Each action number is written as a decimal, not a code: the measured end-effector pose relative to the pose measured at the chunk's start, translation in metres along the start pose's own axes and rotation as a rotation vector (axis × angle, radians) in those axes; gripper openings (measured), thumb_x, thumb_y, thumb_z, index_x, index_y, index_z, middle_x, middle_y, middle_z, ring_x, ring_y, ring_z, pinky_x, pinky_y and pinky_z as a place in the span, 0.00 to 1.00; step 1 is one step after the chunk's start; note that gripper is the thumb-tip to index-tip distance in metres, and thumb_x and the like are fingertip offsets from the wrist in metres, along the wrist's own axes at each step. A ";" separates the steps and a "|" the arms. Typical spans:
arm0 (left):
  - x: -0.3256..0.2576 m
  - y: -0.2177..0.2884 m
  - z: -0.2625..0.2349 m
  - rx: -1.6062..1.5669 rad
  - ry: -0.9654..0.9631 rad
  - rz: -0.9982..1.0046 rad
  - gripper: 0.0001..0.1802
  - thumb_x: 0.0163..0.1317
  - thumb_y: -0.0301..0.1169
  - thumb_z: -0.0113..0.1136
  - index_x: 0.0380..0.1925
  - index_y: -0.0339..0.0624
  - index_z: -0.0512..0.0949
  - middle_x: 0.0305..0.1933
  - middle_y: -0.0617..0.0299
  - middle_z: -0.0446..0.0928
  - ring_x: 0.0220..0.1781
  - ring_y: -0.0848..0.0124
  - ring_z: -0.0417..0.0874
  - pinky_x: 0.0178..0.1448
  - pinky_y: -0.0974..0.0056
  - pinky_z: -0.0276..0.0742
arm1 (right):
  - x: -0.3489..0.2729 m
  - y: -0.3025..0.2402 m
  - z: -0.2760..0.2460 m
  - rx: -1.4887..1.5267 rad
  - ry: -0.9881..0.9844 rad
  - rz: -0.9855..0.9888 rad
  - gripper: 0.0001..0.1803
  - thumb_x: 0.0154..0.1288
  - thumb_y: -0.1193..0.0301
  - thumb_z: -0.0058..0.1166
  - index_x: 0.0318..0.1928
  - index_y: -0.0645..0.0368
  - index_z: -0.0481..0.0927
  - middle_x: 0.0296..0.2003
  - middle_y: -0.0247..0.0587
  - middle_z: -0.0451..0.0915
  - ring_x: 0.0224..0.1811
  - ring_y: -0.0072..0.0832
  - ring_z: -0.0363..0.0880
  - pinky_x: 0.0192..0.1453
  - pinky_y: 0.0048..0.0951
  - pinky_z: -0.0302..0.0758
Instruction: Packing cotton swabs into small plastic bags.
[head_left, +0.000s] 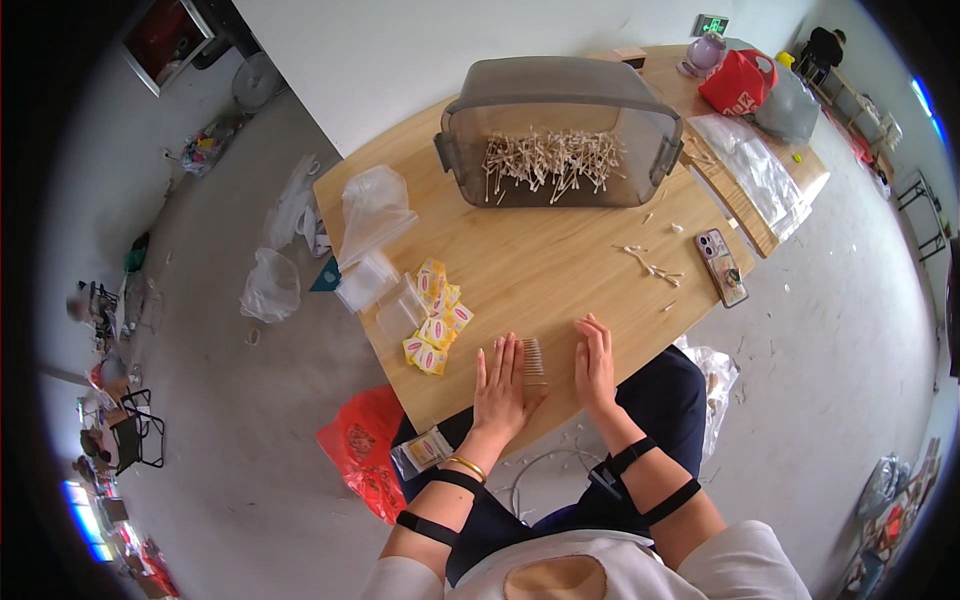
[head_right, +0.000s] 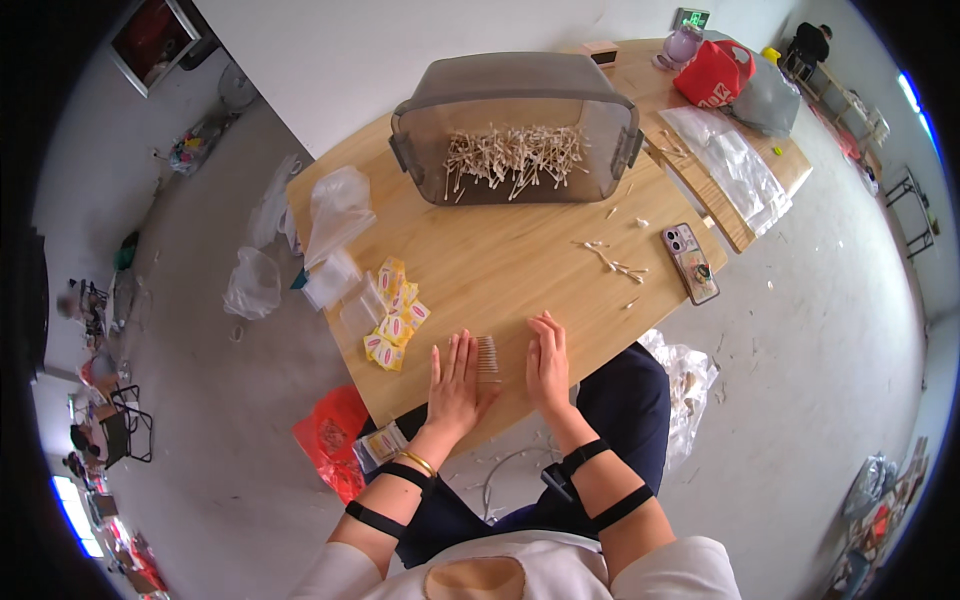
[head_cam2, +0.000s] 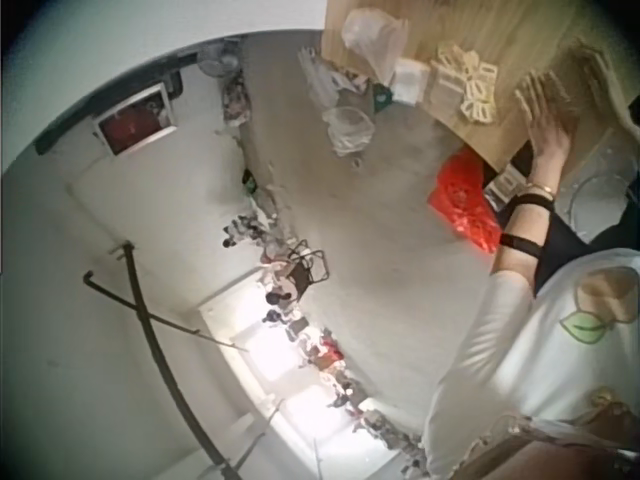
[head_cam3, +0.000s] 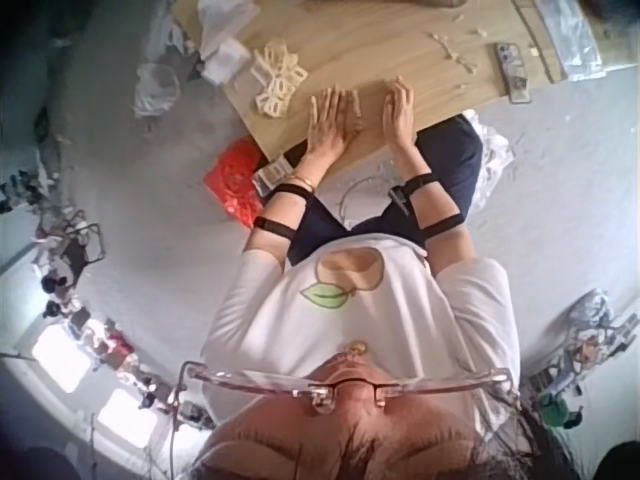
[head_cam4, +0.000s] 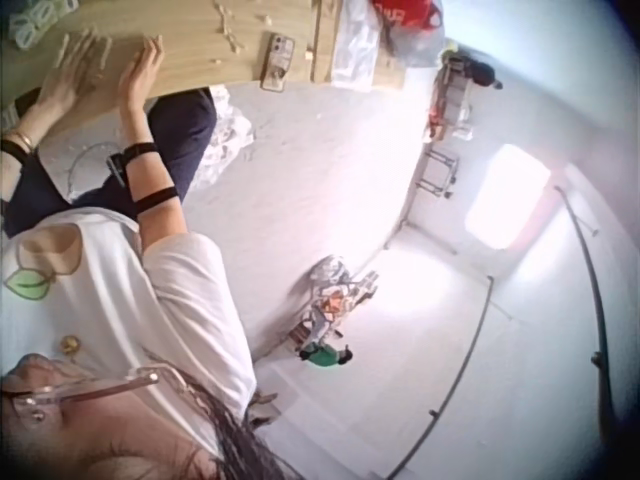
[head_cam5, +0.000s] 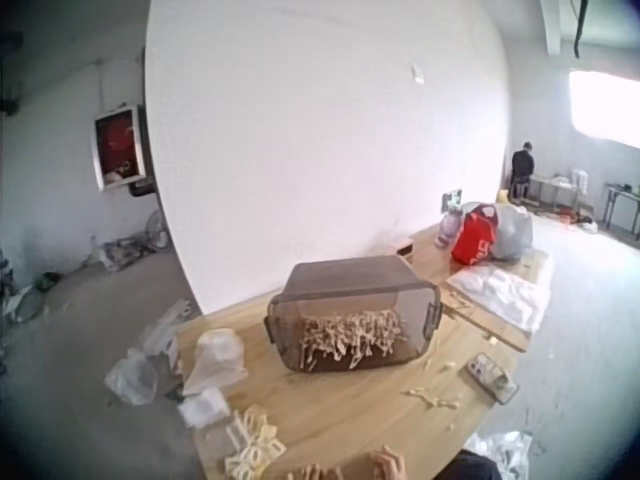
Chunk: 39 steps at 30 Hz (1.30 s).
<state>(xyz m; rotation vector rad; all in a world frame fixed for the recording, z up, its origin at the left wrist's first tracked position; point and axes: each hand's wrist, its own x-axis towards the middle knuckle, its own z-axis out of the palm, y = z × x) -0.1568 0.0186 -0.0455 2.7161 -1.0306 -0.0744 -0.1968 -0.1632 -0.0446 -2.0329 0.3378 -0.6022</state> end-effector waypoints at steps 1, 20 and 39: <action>-0.001 0.001 0.001 -0.009 -0.040 -0.014 0.51 0.70 0.62 0.42 0.77 0.32 0.44 0.83 0.45 0.41 0.85 0.52 0.40 0.83 0.40 0.31 | -0.003 0.000 0.000 -0.021 -0.007 -0.004 0.17 0.71 0.80 0.43 0.59 0.60 0.73 0.60 0.54 0.71 0.71 0.52 0.66 0.70 0.43 0.70; 0.007 0.011 0.001 0.096 -0.061 -0.064 0.52 0.69 0.65 0.43 0.77 0.35 0.47 0.83 0.52 0.45 0.85 0.60 0.43 0.85 0.43 0.31 | -0.021 -0.003 -0.010 -0.066 -0.085 0.021 0.17 0.71 0.78 0.45 0.59 0.60 0.73 0.61 0.51 0.71 0.73 0.51 0.63 0.73 0.44 0.67; -0.071 0.012 -0.008 -0.119 0.088 -0.217 0.44 0.71 0.52 0.50 0.75 0.31 0.53 0.78 0.47 0.54 0.82 0.50 0.50 0.82 0.37 0.36 | -0.004 -0.033 0.012 -0.382 -0.372 -0.324 0.19 0.60 0.75 0.56 0.53 0.58 0.81 0.60 0.45 0.72 0.69 0.48 0.65 0.72 0.48 0.65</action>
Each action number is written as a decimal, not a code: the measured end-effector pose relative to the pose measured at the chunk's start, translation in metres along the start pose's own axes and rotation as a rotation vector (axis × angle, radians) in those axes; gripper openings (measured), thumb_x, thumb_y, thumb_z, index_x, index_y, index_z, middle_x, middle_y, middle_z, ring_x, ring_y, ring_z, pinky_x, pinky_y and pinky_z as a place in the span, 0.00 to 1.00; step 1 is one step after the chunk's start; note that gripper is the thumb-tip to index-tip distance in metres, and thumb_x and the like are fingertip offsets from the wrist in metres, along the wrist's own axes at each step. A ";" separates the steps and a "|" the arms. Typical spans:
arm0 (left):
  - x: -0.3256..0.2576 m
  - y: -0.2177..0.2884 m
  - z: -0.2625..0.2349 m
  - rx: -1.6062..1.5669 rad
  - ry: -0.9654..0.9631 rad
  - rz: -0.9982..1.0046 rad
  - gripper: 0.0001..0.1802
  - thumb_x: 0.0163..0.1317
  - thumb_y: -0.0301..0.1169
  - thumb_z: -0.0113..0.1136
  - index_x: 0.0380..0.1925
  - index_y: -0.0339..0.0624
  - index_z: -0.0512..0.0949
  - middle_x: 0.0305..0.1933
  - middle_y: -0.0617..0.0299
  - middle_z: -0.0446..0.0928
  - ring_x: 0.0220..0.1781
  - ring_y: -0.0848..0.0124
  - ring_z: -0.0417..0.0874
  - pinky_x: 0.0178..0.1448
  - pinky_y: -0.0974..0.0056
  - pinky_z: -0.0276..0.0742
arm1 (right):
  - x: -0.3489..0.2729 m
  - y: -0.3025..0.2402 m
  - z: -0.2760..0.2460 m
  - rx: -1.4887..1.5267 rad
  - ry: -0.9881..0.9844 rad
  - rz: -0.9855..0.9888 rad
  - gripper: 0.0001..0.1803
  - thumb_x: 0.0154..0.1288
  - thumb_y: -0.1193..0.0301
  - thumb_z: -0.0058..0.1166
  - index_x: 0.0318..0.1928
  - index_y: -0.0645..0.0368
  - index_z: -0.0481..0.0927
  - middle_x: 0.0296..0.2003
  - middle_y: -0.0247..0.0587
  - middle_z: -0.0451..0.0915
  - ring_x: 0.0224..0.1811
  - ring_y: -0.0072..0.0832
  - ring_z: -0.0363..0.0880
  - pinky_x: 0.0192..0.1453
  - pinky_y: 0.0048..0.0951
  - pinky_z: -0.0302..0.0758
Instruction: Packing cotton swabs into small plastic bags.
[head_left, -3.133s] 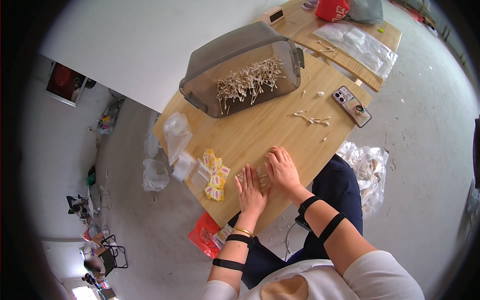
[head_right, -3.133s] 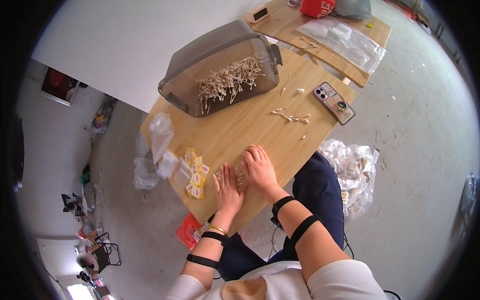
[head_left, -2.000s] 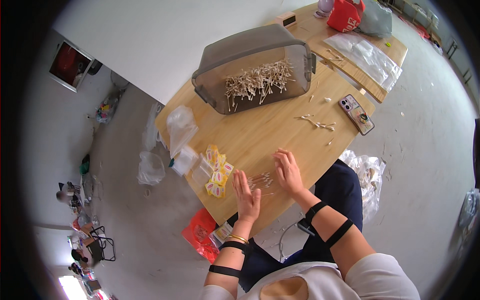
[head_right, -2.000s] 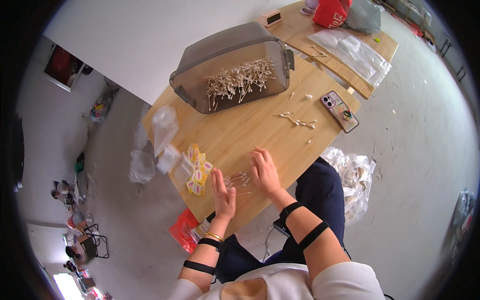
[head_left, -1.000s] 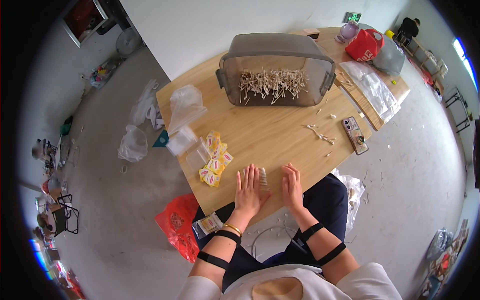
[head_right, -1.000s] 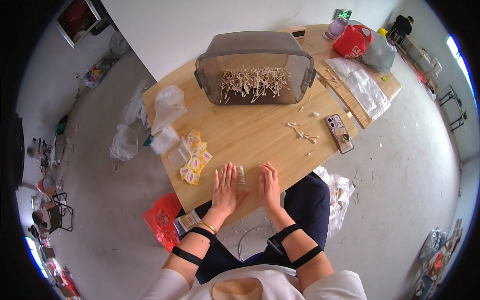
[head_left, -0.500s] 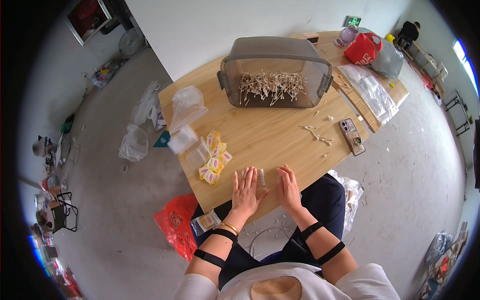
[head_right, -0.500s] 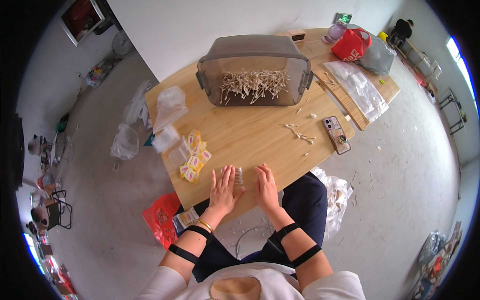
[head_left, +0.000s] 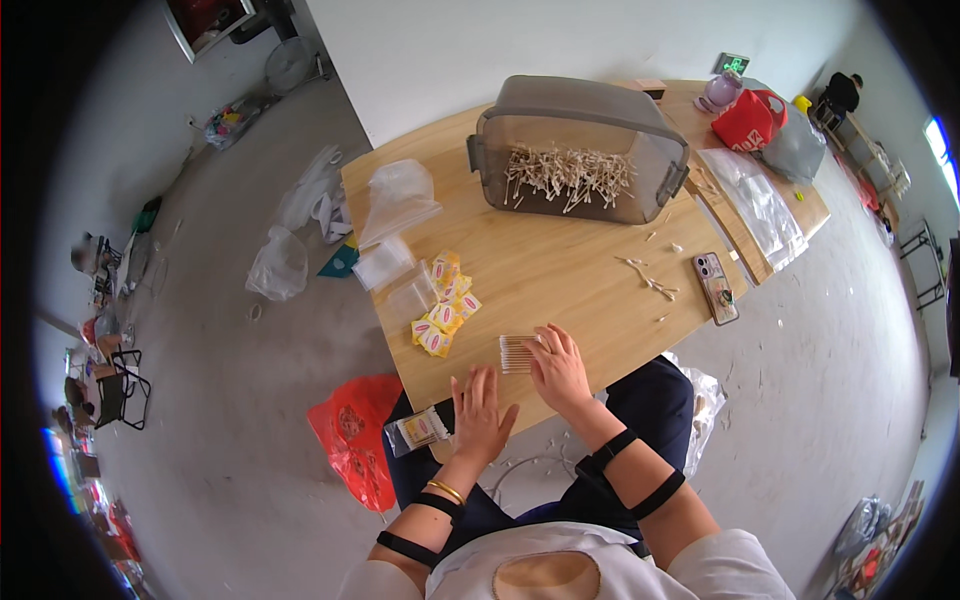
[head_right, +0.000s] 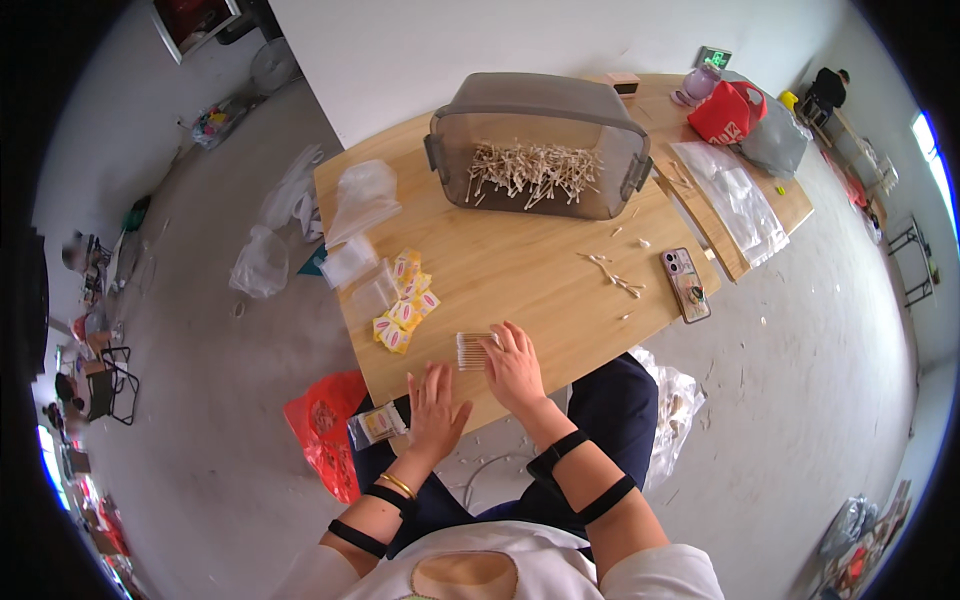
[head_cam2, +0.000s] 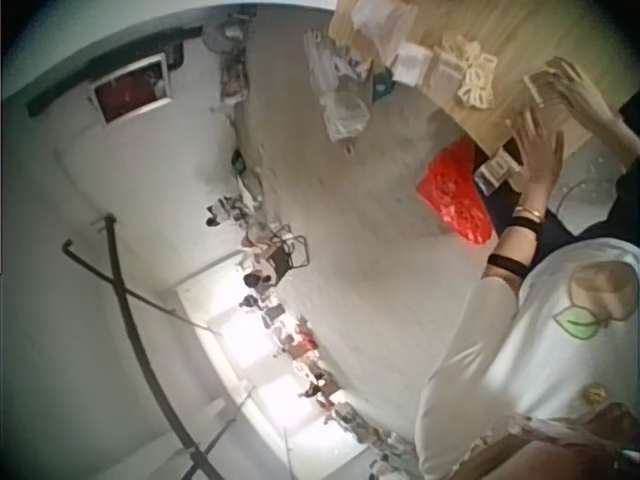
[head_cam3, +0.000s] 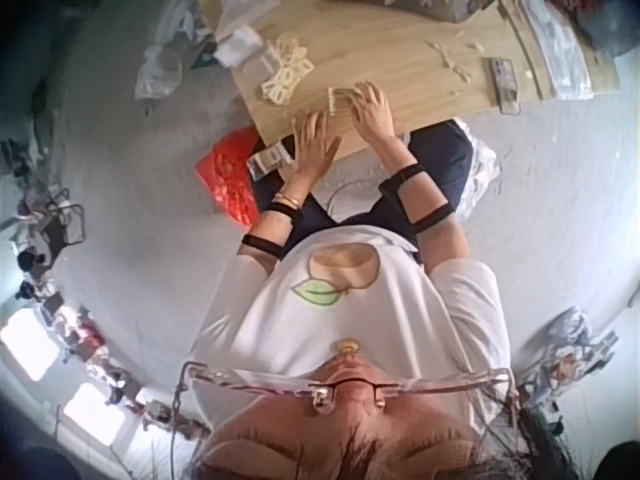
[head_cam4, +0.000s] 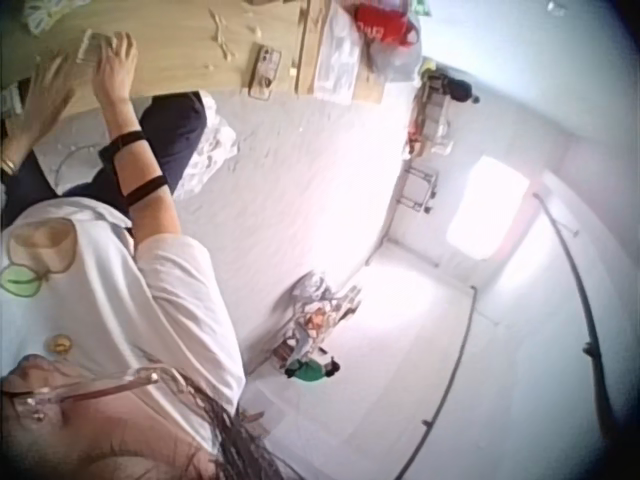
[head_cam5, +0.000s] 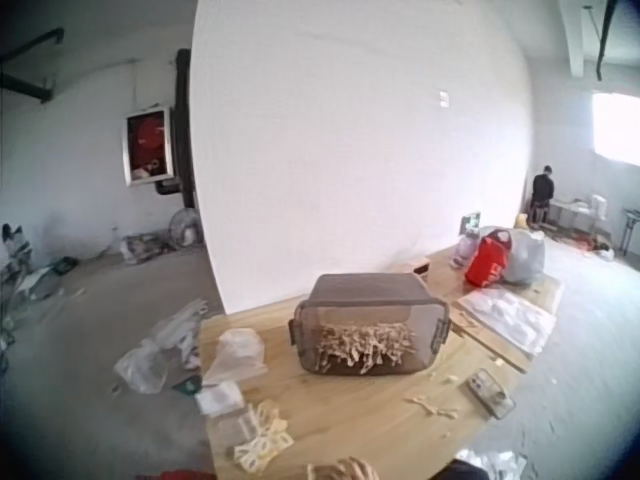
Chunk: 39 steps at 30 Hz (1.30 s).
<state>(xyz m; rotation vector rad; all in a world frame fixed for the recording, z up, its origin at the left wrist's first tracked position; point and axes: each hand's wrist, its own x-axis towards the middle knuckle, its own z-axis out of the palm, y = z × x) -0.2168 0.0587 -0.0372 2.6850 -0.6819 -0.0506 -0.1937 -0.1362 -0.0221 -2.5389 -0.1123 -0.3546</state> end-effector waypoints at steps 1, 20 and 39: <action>-0.001 0.005 0.002 -0.029 0.015 0.027 0.44 0.70 0.49 0.53 0.74 0.30 0.53 0.77 0.46 0.55 0.82 0.48 0.50 0.82 0.37 0.36 | 0.002 0.001 0.001 -0.017 0.000 -0.009 0.18 0.60 0.74 0.57 0.52 0.57 0.82 0.60 0.45 0.72 0.69 0.48 0.65 0.72 0.48 0.65; 0.033 0.016 0.028 0.214 0.023 0.126 0.47 0.70 0.59 0.46 0.75 0.32 0.53 0.80 0.48 0.54 0.83 0.57 0.52 0.82 0.37 0.38 | 0.009 0.013 0.011 -0.031 -0.030 0.025 0.16 0.58 0.74 0.57 0.47 0.54 0.84 0.57 0.42 0.73 0.70 0.46 0.64 0.73 0.48 0.64; 0.027 0.023 0.013 0.278 -0.133 0.100 0.45 0.73 0.60 0.38 0.76 0.35 0.54 0.80 0.53 0.54 0.83 0.62 0.49 0.83 0.39 0.33 | -0.012 0.025 -0.009 0.027 -0.102 0.041 0.27 0.61 0.74 0.54 0.63 0.55 0.75 0.63 0.46 0.70 0.73 0.48 0.61 0.76 0.49 0.60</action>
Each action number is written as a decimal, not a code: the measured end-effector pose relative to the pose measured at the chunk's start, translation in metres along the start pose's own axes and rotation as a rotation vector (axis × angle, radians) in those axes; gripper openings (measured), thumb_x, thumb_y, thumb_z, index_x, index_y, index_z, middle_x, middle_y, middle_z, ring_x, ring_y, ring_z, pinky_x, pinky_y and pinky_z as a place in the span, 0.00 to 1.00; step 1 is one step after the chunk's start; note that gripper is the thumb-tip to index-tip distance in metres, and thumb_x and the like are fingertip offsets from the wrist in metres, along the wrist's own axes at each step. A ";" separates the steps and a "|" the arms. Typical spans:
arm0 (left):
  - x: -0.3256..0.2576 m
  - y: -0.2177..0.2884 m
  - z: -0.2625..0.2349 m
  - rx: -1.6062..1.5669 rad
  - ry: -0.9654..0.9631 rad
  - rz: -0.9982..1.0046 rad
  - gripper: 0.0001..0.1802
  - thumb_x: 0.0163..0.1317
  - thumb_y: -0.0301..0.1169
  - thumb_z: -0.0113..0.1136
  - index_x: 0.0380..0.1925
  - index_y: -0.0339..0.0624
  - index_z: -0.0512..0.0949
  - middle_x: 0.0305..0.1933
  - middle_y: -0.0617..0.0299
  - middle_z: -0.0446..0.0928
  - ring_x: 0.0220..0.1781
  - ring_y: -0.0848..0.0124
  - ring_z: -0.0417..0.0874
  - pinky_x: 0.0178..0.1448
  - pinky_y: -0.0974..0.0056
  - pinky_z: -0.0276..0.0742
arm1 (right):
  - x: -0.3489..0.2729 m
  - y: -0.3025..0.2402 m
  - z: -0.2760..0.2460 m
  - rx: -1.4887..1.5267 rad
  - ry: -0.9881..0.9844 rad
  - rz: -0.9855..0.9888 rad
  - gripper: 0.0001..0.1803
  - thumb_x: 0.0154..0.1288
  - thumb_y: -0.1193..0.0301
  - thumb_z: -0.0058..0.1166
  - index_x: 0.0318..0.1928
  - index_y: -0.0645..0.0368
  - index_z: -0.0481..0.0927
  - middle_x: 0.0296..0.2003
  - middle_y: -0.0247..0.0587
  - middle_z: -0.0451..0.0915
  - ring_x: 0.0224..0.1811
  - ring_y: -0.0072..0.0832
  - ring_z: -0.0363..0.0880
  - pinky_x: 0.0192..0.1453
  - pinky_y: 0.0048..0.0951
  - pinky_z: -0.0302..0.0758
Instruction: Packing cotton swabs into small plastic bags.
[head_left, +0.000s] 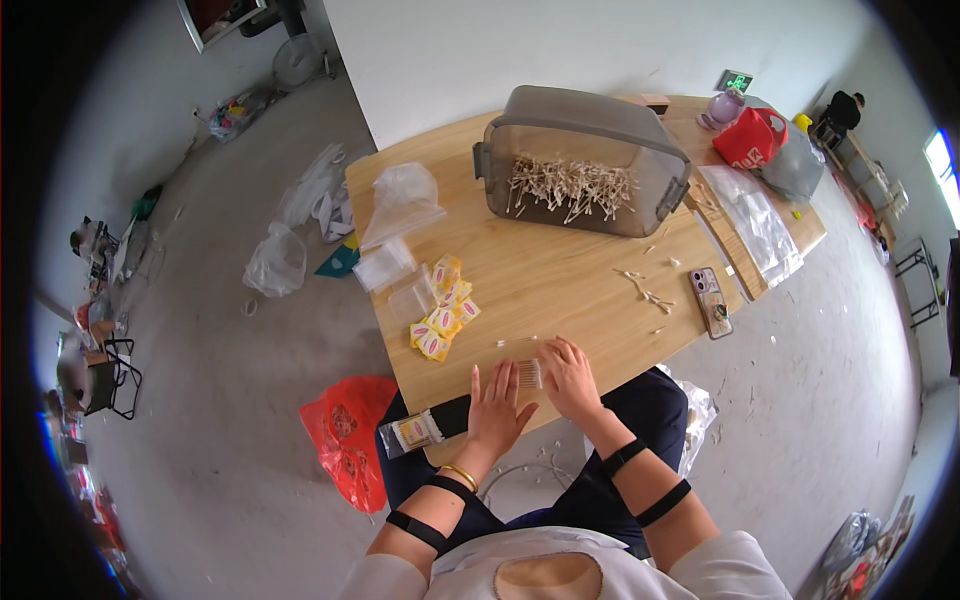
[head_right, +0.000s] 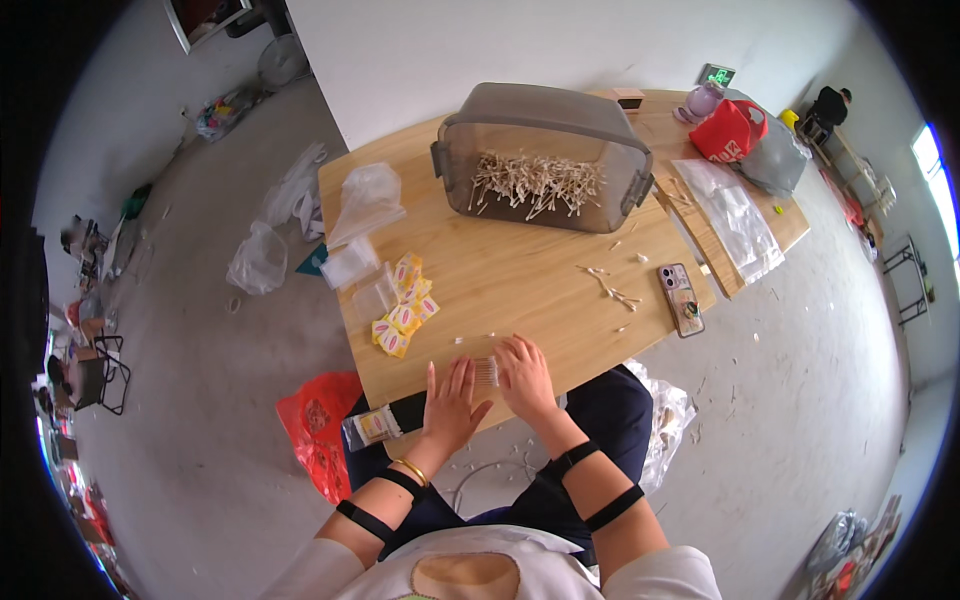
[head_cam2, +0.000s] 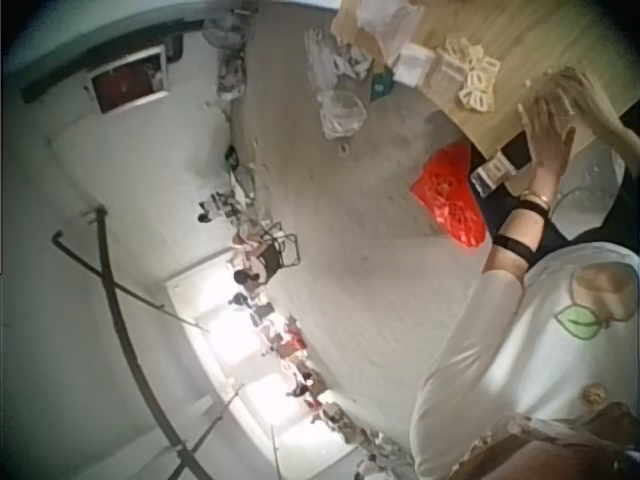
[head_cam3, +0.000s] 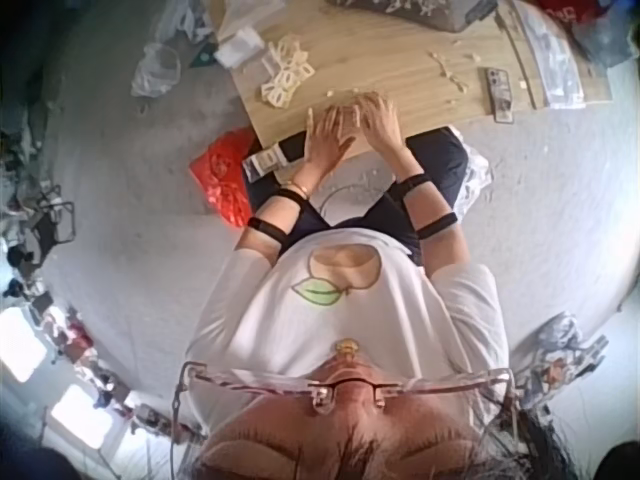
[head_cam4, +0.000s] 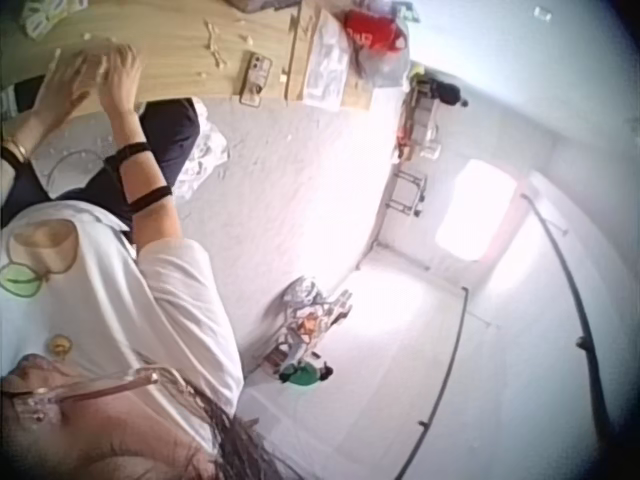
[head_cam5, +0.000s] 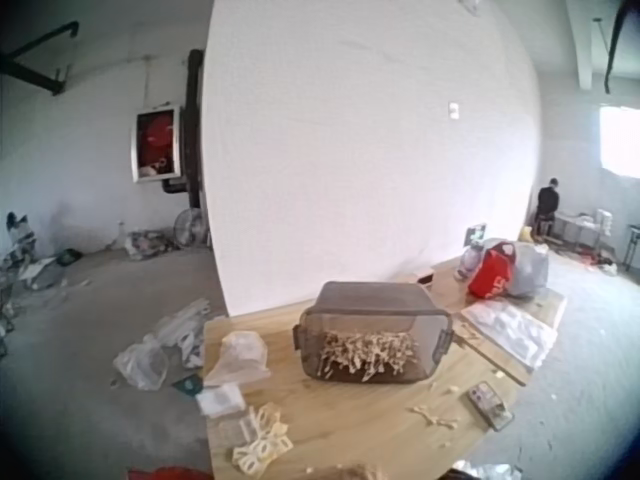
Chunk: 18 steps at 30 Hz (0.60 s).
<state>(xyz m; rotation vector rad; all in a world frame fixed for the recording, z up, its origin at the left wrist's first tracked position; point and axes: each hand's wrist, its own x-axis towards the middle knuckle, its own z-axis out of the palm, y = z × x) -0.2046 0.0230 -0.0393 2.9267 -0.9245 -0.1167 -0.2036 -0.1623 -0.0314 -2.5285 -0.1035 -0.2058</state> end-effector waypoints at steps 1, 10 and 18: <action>-0.001 -0.002 0.001 0.002 0.000 0.001 0.45 0.73 0.60 0.38 0.76 0.35 0.54 0.80 0.53 0.54 0.83 0.62 0.49 0.83 0.39 0.33 | -0.008 -0.002 0.001 0.048 -0.041 -0.007 0.31 0.61 0.71 0.55 0.67 0.57 0.70 0.65 0.48 0.69 0.74 0.48 0.59 0.77 0.49 0.57; -0.004 -0.020 -0.003 -0.136 0.090 0.046 0.48 0.72 0.63 0.37 0.76 0.34 0.51 0.79 0.51 0.54 0.83 0.57 0.48 0.83 0.38 0.33 | -0.026 -0.016 0.005 -0.183 -0.121 -0.064 0.51 0.63 0.50 0.58 0.76 0.66 0.52 0.77 0.55 0.52 0.82 0.44 0.44 0.84 0.46 0.42; 0.002 -0.015 0.016 -0.180 0.134 -0.086 0.53 0.70 0.68 0.29 0.76 0.28 0.46 0.82 0.43 0.44 0.85 0.53 0.40 0.83 0.40 0.30 | -0.021 -0.019 0.034 -0.218 -0.075 -0.134 0.49 0.65 0.47 0.52 0.75 0.67 0.54 0.77 0.60 0.51 0.82 0.50 0.45 0.84 0.47 0.42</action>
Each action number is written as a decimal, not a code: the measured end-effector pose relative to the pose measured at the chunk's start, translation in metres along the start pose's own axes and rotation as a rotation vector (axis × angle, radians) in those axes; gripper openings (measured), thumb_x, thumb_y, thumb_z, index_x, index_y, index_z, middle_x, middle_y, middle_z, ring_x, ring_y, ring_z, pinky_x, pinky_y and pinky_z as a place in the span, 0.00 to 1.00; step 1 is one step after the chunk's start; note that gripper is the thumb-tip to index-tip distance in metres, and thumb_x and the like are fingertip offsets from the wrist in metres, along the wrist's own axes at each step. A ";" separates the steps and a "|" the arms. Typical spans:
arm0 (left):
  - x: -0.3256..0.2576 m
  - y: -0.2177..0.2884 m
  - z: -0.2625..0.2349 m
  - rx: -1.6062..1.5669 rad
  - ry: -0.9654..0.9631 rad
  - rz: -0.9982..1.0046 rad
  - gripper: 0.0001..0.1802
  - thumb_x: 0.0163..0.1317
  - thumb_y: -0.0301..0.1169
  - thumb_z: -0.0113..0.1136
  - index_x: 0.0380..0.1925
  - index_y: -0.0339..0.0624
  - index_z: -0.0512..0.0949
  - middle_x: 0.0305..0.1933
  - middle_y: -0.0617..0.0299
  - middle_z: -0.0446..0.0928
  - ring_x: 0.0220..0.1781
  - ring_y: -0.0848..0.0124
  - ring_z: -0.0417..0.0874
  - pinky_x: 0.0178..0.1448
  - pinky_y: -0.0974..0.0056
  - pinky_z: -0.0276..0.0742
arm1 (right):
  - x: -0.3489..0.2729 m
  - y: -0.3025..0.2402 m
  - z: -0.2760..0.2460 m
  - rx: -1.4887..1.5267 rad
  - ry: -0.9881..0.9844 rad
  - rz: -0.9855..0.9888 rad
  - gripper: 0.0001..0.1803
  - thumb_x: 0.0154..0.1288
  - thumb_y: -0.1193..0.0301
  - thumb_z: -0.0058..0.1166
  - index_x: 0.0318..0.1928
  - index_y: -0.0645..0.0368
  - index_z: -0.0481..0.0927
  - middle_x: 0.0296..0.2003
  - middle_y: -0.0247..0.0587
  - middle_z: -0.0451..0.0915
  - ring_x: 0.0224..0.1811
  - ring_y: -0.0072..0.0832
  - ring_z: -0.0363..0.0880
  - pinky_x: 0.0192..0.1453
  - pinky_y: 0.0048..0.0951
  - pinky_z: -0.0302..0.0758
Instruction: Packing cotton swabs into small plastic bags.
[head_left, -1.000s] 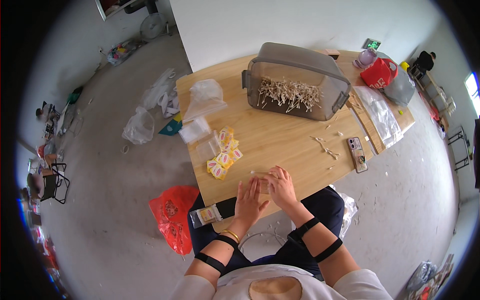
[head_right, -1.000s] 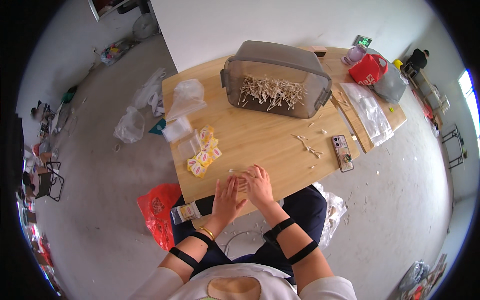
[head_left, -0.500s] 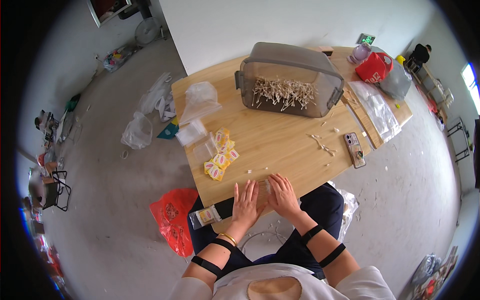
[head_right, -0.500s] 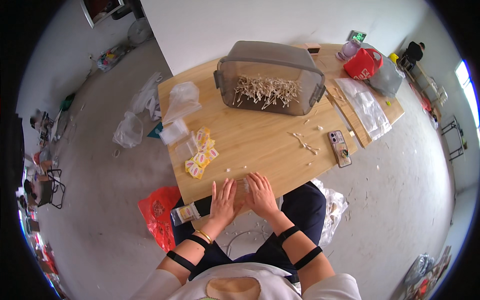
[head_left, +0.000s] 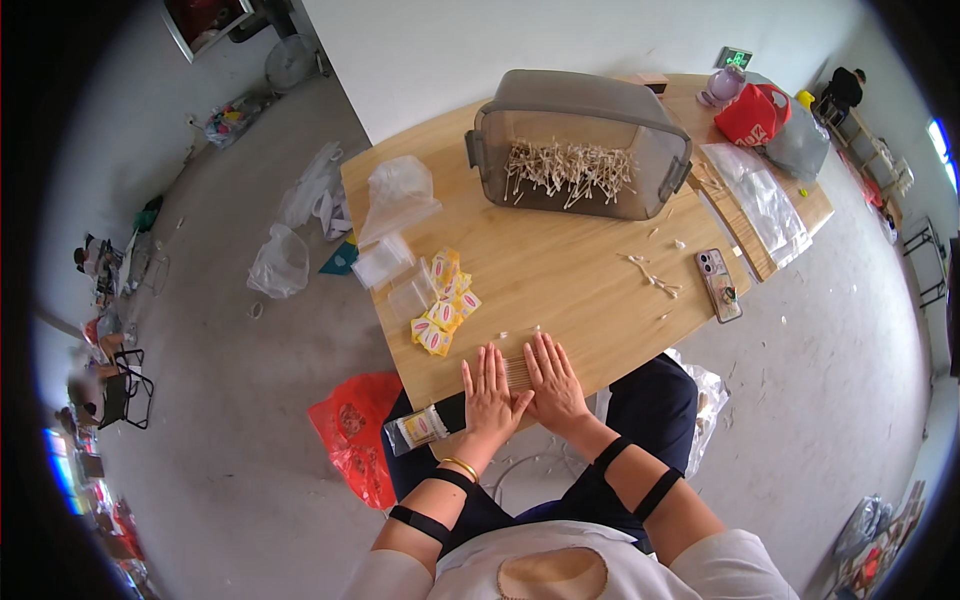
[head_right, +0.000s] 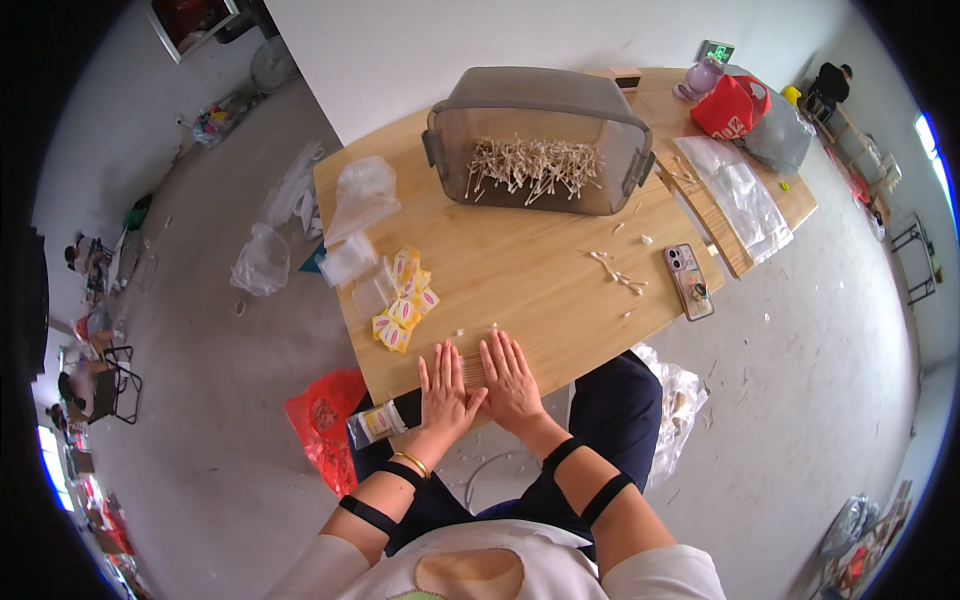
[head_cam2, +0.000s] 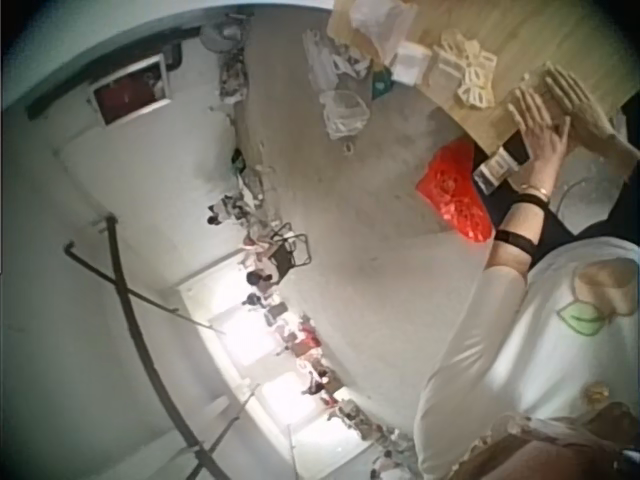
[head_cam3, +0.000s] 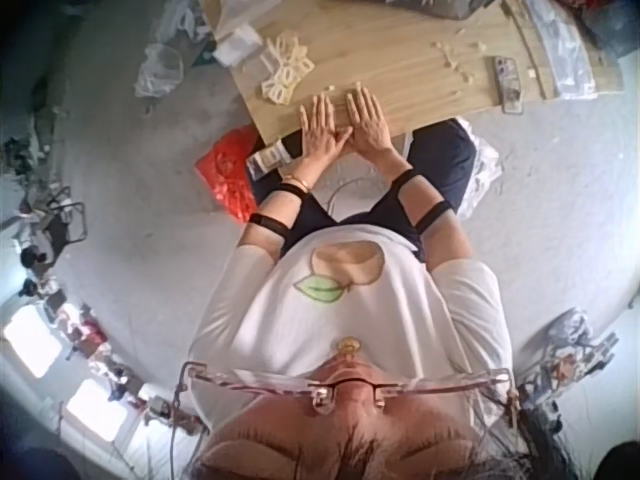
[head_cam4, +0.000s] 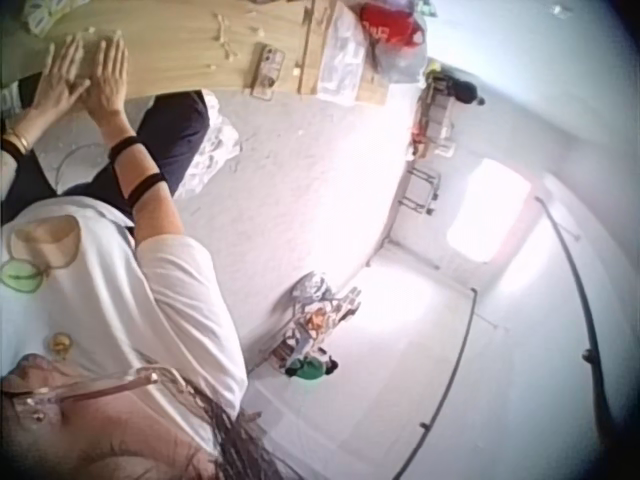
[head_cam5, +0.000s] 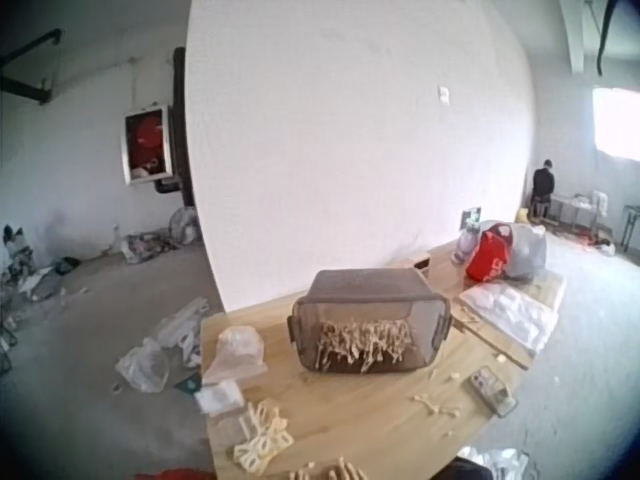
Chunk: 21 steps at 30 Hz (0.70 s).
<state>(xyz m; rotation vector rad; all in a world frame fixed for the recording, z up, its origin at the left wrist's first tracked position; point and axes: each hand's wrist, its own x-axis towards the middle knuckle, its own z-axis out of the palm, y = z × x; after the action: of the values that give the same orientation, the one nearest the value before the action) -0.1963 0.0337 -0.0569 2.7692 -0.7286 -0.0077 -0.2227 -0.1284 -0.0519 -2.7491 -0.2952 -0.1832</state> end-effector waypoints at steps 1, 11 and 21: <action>0.000 0.000 0.000 0.003 -0.005 -0.001 0.53 0.70 0.68 0.29 0.76 0.28 0.46 0.82 0.43 0.44 0.85 0.53 0.40 0.83 0.40 0.30 | 0.000 -0.001 0.001 0.017 0.014 0.003 0.48 0.65 0.47 0.51 0.75 0.67 0.54 0.77 0.61 0.51 0.81 0.51 0.45 0.84 0.47 0.42; -0.005 0.005 -0.005 -0.054 -0.060 0.107 0.47 0.72 0.62 0.37 0.77 0.34 0.49 0.82 0.48 0.48 0.84 0.57 0.45 0.83 0.39 0.31 | 0.002 -0.006 -0.004 -0.083 -0.047 0.015 0.44 0.67 0.51 0.50 0.75 0.64 0.55 0.77 0.60 0.49 0.82 0.50 0.42 0.84 0.48 0.40; -0.076 -0.078 -0.050 -0.153 0.365 -0.427 0.35 0.74 0.44 0.52 0.71 0.34 0.59 0.77 0.40 0.57 0.81 0.48 0.54 0.80 0.40 0.45 | -0.002 -0.013 0.000 -0.081 -0.083 0.031 0.50 0.66 0.43 0.52 0.77 0.63 0.54 0.78 0.56 0.49 0.83 0.46 0.41 0.84 0.47 0.38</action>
<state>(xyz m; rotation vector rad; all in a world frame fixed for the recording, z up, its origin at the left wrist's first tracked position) -0.2212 0.1492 -0.0348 2.6153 -0.0402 0.3310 -0.2272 -0.1165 -0.0476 -2.8448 -0.2728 -0.0741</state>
